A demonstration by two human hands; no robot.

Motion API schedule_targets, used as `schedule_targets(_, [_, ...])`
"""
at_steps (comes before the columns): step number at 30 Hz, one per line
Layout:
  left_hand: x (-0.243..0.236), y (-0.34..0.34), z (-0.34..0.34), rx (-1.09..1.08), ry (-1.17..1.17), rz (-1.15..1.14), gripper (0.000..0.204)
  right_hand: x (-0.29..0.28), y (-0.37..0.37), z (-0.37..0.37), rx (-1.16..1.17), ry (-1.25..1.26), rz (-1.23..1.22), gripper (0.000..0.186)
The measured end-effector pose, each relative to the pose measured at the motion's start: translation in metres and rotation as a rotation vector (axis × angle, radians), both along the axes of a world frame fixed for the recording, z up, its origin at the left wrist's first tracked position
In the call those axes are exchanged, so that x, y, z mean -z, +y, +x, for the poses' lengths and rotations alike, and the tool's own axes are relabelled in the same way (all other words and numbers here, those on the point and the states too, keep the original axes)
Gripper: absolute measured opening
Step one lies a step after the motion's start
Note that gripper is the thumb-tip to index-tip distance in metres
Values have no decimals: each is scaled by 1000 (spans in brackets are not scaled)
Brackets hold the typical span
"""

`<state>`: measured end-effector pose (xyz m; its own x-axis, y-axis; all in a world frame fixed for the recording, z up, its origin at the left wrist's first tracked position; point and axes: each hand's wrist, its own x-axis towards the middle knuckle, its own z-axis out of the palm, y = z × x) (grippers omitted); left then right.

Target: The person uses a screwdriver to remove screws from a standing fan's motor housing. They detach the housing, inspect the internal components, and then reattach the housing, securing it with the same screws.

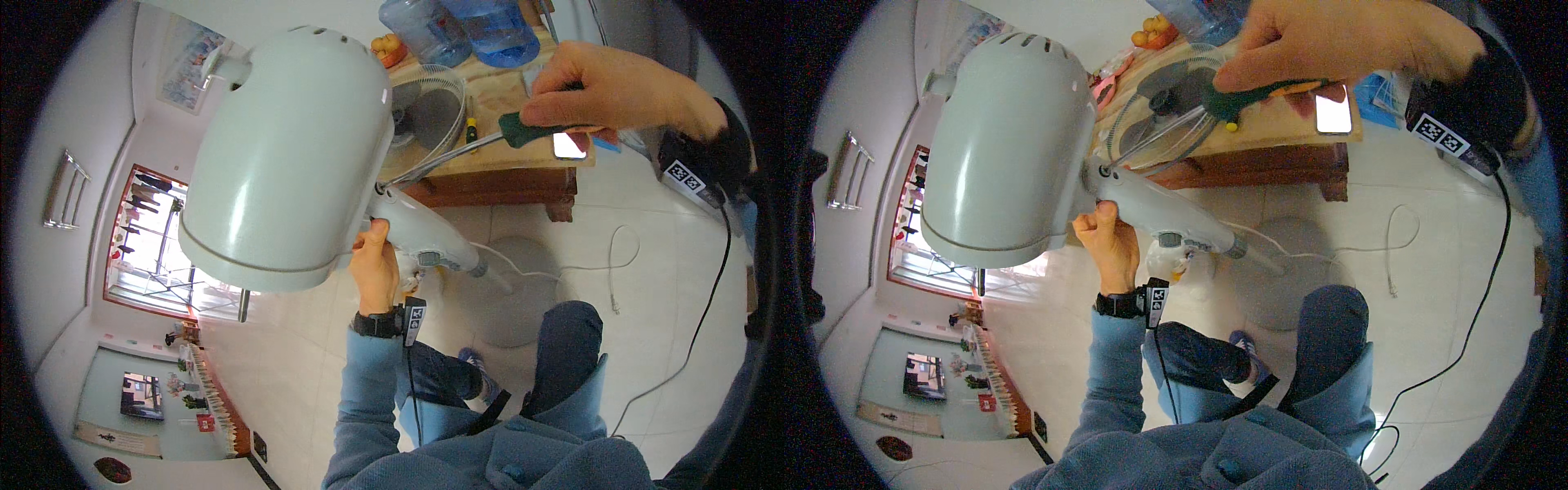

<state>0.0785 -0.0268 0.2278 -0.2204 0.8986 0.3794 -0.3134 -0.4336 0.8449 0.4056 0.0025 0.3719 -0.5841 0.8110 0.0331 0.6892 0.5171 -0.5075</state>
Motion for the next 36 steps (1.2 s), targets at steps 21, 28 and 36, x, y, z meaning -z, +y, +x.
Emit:
schedule_targets(21, [6,3,-10,151,1,98,19,43,-1,0,223,396,-429,41])
schedule_targets(28, [9,3,-9,-9,3,28,29,23,8,-2,85,-63,121,39])
schedule_targets(36, [0,2,1,-74,-18,-4,28,20,-4,-2,-165,-255,1409,37])
